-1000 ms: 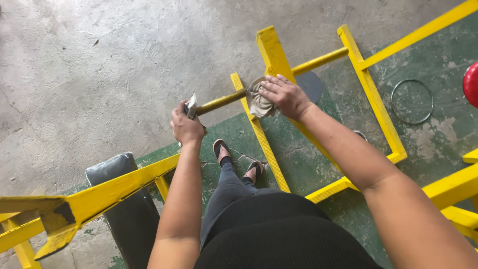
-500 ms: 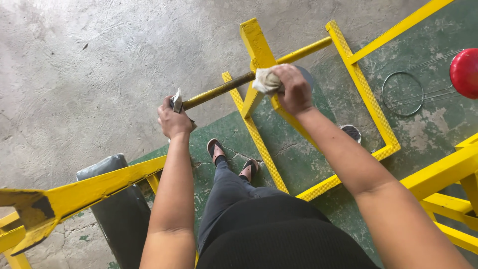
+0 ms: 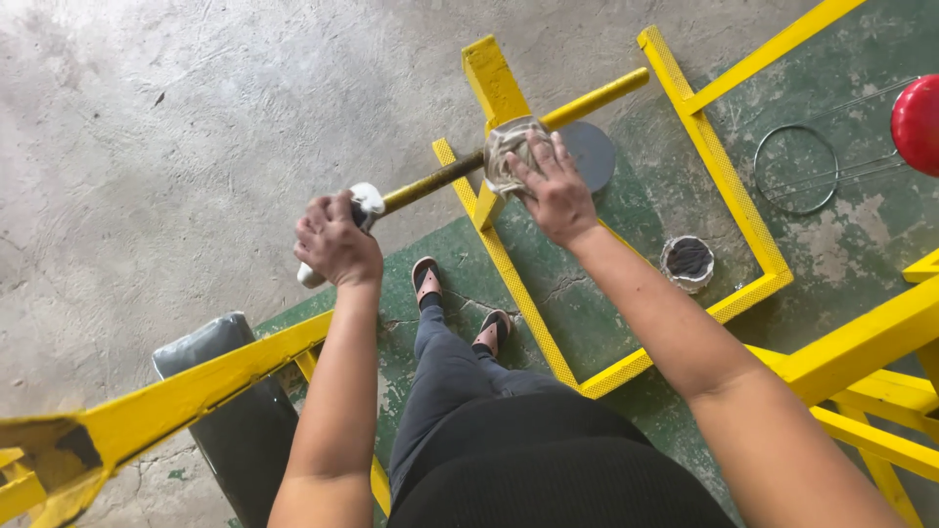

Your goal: The person wipes a yellow metal frame with a cloth, then sprays it with a cleaning solution from a spray bottle and continues wiping. They move along the frame, cleaning different sections and bars with the cloth.

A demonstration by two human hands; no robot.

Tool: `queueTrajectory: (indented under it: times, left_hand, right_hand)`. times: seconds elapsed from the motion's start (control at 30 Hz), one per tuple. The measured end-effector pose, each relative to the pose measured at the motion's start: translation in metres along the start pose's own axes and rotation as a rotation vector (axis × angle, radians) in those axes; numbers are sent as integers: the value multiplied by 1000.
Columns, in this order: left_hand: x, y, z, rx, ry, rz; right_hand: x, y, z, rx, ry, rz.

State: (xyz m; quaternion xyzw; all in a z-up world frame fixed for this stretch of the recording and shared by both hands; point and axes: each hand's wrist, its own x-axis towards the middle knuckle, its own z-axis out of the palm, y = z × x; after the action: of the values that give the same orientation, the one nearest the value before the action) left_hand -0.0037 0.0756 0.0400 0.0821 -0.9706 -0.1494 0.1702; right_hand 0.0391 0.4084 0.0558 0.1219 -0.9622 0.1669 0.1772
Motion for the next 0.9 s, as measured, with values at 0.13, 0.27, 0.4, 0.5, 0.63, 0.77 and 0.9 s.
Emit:
queueTrajectory:
  times: [0.13,0.27,0.4,0.5,0.63,0.77,0.9]
  left_hand:
    - [2,24,9,-25,40,217]
    - [11,64,11,38,-90,418]
    - [24,96,3,13,-318,452]
    - [40,112,-9,-9,-472,448]
    - [48,112,-3,-7,-528,492]
    - [54,110,2,-22,-555,524]
    - [56,105,10,-30,-567,556]
  right_hand:
    - [15,1,7,34,10,26]
    - [36,-2,10,53,27,75]
    - [57,-8,13,92,37,153]
    - [77,-6,22,76,53,162]
    - [95,-6,30,34,66,165]
    - [112,-8,33,1,71,171]
    - [120,-14,31,-34,92,180]
